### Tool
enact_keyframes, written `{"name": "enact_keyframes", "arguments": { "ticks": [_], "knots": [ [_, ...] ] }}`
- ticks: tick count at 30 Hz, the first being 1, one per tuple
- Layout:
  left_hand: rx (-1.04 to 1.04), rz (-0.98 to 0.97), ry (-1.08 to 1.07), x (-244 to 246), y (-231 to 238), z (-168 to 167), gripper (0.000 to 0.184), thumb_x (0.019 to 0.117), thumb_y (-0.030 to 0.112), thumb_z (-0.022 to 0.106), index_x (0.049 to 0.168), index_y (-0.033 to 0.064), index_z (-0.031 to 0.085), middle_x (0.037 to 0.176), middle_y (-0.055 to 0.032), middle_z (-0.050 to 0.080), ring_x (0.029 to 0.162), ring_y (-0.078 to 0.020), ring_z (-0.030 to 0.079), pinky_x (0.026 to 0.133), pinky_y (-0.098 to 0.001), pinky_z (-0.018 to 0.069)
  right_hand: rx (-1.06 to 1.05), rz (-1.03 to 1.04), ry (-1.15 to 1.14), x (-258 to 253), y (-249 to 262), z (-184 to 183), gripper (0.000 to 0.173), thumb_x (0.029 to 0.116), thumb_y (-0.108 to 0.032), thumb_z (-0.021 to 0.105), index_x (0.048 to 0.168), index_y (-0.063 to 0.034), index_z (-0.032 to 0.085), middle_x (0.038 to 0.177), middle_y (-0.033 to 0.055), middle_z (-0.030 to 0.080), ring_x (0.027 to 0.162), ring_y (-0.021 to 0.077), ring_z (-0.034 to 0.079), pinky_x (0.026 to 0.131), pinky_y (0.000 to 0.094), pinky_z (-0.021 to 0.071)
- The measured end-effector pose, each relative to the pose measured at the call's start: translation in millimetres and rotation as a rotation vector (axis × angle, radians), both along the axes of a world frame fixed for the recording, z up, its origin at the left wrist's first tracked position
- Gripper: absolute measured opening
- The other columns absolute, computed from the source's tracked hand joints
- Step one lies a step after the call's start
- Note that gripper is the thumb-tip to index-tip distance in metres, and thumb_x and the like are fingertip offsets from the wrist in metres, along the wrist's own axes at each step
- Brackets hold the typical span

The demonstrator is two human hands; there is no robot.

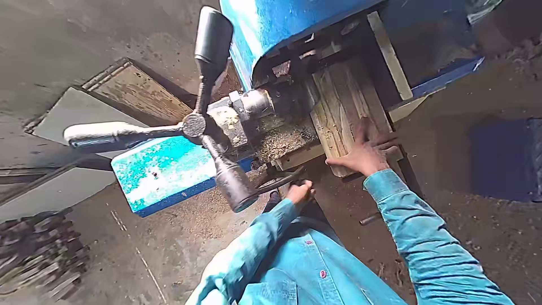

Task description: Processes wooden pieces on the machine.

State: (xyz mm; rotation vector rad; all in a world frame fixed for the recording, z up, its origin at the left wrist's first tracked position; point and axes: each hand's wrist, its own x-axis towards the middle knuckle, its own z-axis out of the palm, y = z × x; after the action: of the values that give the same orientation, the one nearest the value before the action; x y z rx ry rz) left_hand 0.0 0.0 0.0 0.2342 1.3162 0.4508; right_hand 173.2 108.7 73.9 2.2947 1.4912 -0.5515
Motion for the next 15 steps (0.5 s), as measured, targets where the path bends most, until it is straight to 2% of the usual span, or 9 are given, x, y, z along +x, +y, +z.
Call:
{"name": "enact_keyframes", "arguments": {
  "ticks": [2,3,4,6,8,11,13,14,15],
  "knots": [
    [0.029,0.098,0.062,-46,-31,16,0.015,0.1063,0.011,0.051,0.101,-0.0013,0.058,0.067,-0.0007,0.055,0.057,-0.0093,0.055,0.057,-0.0272,0.0519,-0.024,-0.008,0.006,-12,-6,4,0.161,0.0489,-0.080,0.086,0.164,-0.0293,-0.015,0.158,0.0486,-0.005,0.146,0.0695,0.005,0.111,0.0809,0.0163],
    [0.034,0.119,0.122,-68,-43,13,0.010,0.1047,0.006,0.050,0.100,-0.0011,0.056,0.065,-0.0002,0.054,0.055,-0.0093,0.054,0.055,-0.0272,0.0518,-0.015,-0.006,0.024,-17,-8,5,0.161,0.0495,-0.079,0.086,0.164,-0.0284,-0.014,0.158,0.0490,-0.004,0.145,0.0701,0.004,0.111,0.0819,0.0151],
    [0.039,0.122,0.230,-85,-54,1,0.008,0.1010,0.003,0.052,0.099,-0.0027,0.057,0.064,-0.0012,0.054,0.052,-0.0101,0.054,0.052,-0.0280,0.0513,0.000,0.001,0.037,-20,-11,5,0.161,0.0492,-0.078,0.087,0.165,-0.0277,-0.012,0.157,0.0499,-0.003,0.144,0.0713,0.005,0.110,0.0835,0.0144],
    [0.046,0.003,0.470,-109,-66,-38,0.016,0.1004,0.009,0.055,0.104,-0.0051,0.060,0.067,-0.0059,0.057,0.052,-0.0140,0.052,0.051,-0.0338,0.0500,0.012,0.002,0.063,-27,-14,5,0.162,0.0482,-0.076,0.089,0.165,-0.0251,-0.011,0.156,0.0512,-0.003,0.143,0.0736,0.006,0.109,0.0846,0.0138],
    [0.016,-0.160,0.611,-118,-63,-78,0.028,0.1041,0.018,0.053,0.115,-0.0050,0.062,0.078,-0.0127,0.063,0.059,-0.0206,0.057,0.060,-0.0420,0.0529,0.000,-0.007,0.071,-32,-8,7,0.166,0.0445,-0.075,0.091,0.164,-0.0282,-0.015,0.157,0.0499,-0.001,0.143,0.0721,0.012,0.109,0.0833,0.0191],
    [0.018,-0.176,0.681,-111,-63,-119,0.034,0.1026,0.018,0.056,0.128,-0.0051,0.058,0.091,-0.0210,0.066,0.067,-0.0283,0.062,0.064,-0.0465,0.0545,-0.056,-0.014,0.044,-40,-6,7,0.168,0.0429,-0.077,0.090,0.162,-0.0343,-0.020,0.157,0.0493,0.006,0.143,0.0686,0.019,0.111,0.0788,0.0224],
    [0.014,-0.244,0.700,-92,-48,-104,0.037,0.1046,0.019,0.054,0.129,-0.0076,0.060,0.105,-0.0274,0.069,0.082,-0.0349,0.068,0.074,-0.0491,0.0569,-0.090,-0.017,0.052,-47,-2,10,0.167,0.0449,-0.077,0.090,0.161,-0.0340,-0.022,0.158,0.0484,0.003,0.144,0.0678,0.017,0.112,0.0778,0.0201],
    [-0.075,-0.351,0.627,-82,-28,-76,0.040,0.1087,0.020,0.046,0.138,-0.0061,0.055,0.124,-0.0267,0.065,0.102,-0.0354,0.068,0.091,-0.0482,0.0538,-0.102,-0.016,0.060,-51,0,13,0.166,0.0464,-0.077,0.089,0.161,-0.0332,-0.023,0.158,0.0481,0.002,0.145,0.0675,0.016,0.112,0.0782,0.0190],
    [-0.121,-0.397,0.630,-69,-16,-64,0.040,0.1091,0.019,0.043,0.139,-0.0052,0.055,0.129,-0.0251,0.064,0.109,-0.0348,0.067,0.097,-0.0475,0.0517,-0.103,-0.018,0.071,-54,0,14,0.166,0.0470,-0.076,0.090,0.161,-0.0326,-0.023,0.158,0.0479,0.002,0.145,0.0672,0.016,0.113,0.0776,0.0189]
  ]
}}
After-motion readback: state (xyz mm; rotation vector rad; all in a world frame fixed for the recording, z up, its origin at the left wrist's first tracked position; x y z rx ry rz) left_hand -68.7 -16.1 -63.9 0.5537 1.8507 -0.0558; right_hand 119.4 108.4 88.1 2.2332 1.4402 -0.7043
